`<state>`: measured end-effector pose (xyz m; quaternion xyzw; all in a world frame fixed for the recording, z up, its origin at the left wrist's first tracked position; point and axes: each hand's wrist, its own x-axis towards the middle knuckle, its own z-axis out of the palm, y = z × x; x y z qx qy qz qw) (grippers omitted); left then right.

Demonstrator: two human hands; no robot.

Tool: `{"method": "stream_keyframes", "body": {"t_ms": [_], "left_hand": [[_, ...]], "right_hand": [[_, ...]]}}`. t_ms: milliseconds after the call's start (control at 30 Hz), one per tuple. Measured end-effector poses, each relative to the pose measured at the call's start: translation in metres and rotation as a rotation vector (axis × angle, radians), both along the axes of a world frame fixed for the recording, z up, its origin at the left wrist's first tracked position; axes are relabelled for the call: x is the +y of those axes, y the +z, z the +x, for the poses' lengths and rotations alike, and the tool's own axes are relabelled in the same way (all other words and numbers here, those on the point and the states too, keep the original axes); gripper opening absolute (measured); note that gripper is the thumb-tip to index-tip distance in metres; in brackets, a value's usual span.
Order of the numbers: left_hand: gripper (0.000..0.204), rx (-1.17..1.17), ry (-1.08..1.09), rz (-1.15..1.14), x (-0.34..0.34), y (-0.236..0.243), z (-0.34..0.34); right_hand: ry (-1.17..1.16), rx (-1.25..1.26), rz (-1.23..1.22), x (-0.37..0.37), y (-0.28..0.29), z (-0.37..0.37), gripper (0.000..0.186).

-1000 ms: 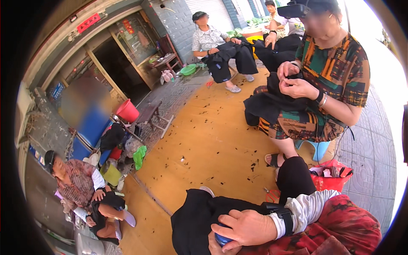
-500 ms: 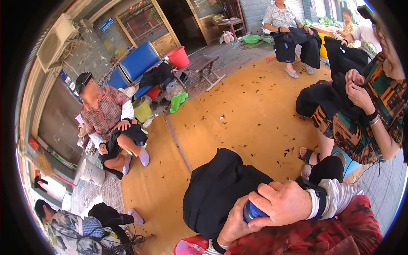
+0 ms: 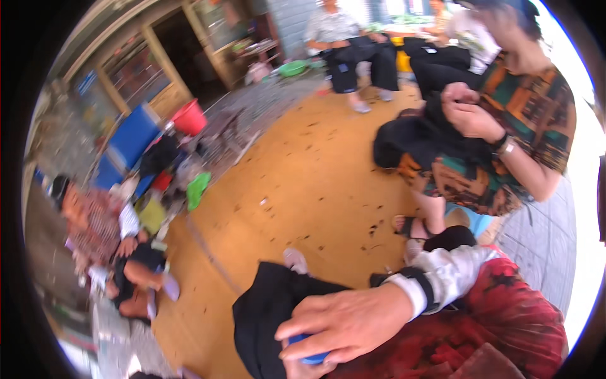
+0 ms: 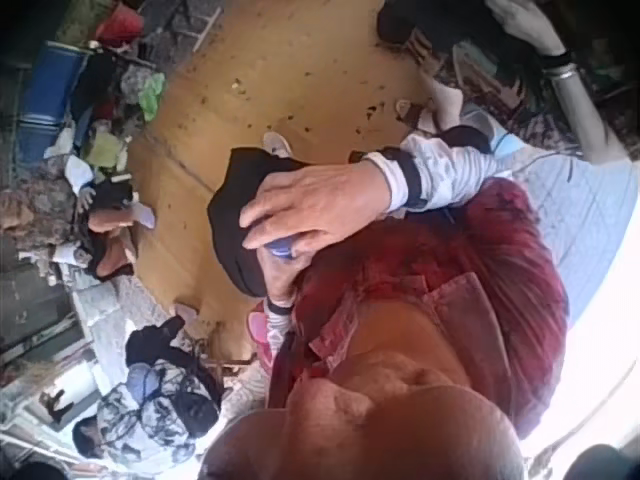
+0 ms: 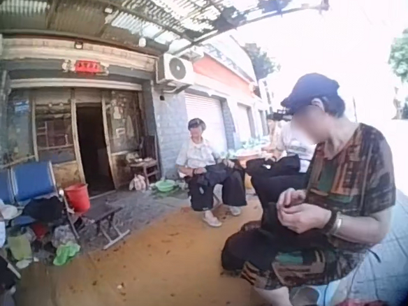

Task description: The person is trimming and finishing edges of black fabric pieces while sitting in a group workshop setting.

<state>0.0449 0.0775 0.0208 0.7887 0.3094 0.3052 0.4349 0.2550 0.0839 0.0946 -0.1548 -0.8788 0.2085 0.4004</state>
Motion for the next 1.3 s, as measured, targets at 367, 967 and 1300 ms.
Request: {"method": "stream_keyframes", "body": {"t_ms": [367, 967, 1300], "left_hand": [[0.09, -0.087, 0.23, -0.564, 0.003, -0.035, -0.002], [0.078, 0.067, 0.245, -0.506, 0.003, -0.06, -0.005], [0.078, -0.037, 0.305, -0.392, -0.011, -0.019, 0.039]], "right_hand": [[-0.449, 0.868, -0.531, 0.091, -0.059, 0.131, 0.085], [-1.028, 1.251, -0.723, 0.108, -0.088, 0.234, 0.067], [-0.077, 0.21, -0.196, 0.036, -0.061, 0.05, 0.057]]}}
